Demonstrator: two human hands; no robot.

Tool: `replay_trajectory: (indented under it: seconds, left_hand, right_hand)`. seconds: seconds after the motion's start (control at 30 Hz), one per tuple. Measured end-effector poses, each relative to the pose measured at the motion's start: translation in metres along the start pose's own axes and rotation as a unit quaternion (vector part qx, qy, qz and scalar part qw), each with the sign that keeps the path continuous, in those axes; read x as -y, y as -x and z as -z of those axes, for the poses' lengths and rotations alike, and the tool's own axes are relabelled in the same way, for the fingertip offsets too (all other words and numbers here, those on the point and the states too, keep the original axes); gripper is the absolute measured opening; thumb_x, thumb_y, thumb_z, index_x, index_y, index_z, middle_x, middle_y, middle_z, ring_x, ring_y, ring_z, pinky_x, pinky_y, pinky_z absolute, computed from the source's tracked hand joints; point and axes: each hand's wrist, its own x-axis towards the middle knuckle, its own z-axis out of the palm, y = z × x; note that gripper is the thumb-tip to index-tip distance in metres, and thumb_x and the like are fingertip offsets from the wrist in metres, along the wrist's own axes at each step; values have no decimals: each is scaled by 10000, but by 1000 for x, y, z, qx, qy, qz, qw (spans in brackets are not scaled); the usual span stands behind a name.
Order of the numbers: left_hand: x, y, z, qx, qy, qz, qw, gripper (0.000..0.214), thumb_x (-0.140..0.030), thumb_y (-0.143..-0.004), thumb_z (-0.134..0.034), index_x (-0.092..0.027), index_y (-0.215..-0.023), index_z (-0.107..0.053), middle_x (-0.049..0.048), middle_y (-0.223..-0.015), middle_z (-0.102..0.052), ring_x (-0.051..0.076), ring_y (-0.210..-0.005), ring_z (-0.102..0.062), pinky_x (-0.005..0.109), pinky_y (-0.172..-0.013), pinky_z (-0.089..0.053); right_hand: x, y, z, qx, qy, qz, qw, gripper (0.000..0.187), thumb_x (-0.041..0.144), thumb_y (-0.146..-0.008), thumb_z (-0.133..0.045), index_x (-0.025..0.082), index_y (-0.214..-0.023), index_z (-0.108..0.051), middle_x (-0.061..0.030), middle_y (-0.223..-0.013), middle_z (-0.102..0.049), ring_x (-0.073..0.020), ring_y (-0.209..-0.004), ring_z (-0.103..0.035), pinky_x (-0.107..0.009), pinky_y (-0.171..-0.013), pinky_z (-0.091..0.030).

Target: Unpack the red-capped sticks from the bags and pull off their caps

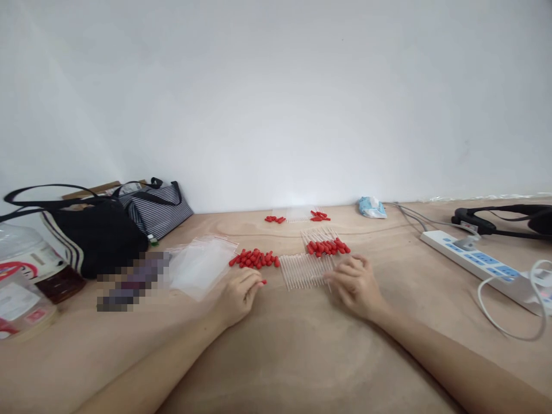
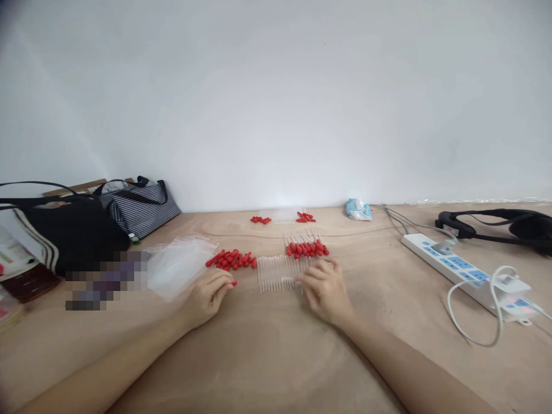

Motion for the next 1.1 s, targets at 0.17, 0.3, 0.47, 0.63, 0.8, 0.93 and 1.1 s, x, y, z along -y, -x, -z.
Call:
replay_trajectory:
  seconds: [0.17, 0.3, 0.47, 0.63, 0.8, 0.93, 1.1]
  left_hand:
    - [26, -8, 13, -129, -46, 141, 980, 201, -270, -811, -421, -207, -880, -599, 58, -886, -569, 172, -823, -566, 297, -757, -472]
    - [57, -9, 19, -155, -87, 301, 937, 260, -270, -720, -463, -171, -921, -595, 50, -832, -552, 145, -638, -570, 280, -638, -498]
    - [75, -1, 17, -102, -82, 356, 925, 254, -343, -658, -536, -167, -841, -537, 2, -685, -571, 134, -581, -551, 262, -607, -480]
    - [63, 0, 16, -52, -69, 366, 927, 282, -412, -639, -559, -185, -806, -544, -5, -690, -605, 136, -603, -560, 258, -609, -468]
    - [56, -2, 22, -87, -96, 341, 931, 205, -351, -690, -498, -184, -797, -547, 17, -716, -611, 156, -627, -549, 289, -654, -463]
    - [38, -14, 17, -121, -145, 209, 959, 148, -290, -727, -469, -187, -740, -574, 44, -757, -590, 191, -764, -532, 322, -751, -430]
    - [2, -58, -22, 13, -138, 148, 979, 166, -281, -735, -508, -188, -623, -589, 39, -738, -568, 193, -781, -517, 322, -733, -401]
  right_hand:
    - [-23, -3, 4, -20, -9, -160, 987, 259, 302, -829, -401, 208, -886, -635, -34, -752, -646, -138, -691, -571, -285, -739, -339]
    - [-36, -2, 1, 8, 6, -269, 963, 242, 236, -759, -384, 168, -842, -601, -14, -631, -606, -129, -544, -536, -237, -575, -364]
    - [-46, 2, -3, 53, 64, -290, 953, 245, 158, -706, -399, 148, -875, -577, -51, -708, -631, -164, -640, -571, -245, -590, -370]
    - [-41, 0, -9, 88, 42, -282, 954, 188, 157, -741, -412, 175, -827, -577, -42, -751, -650, -159, -704, -597, -238, -628, -372]
    - [-29, -3, -8, 96, 52, -273, 956, 198, 211, -789, -411, 215, -866, -593, -11, -738, -663, -159, -683, -604, -266, -659, -348]
    - [-24, -4, -8, 86, 59, -267, 958, 221, 205, -794, -401, 229, -892, -598, -13, -825, -671, -175, -772, -601, -298, -693, -319]
    - [-29, -4, -7, 75, 40, -274, 958, 212, 221, -794, -405, 224, -875, -600, -13, -877, -667, -172, -792, -591, -315, -724, -314]
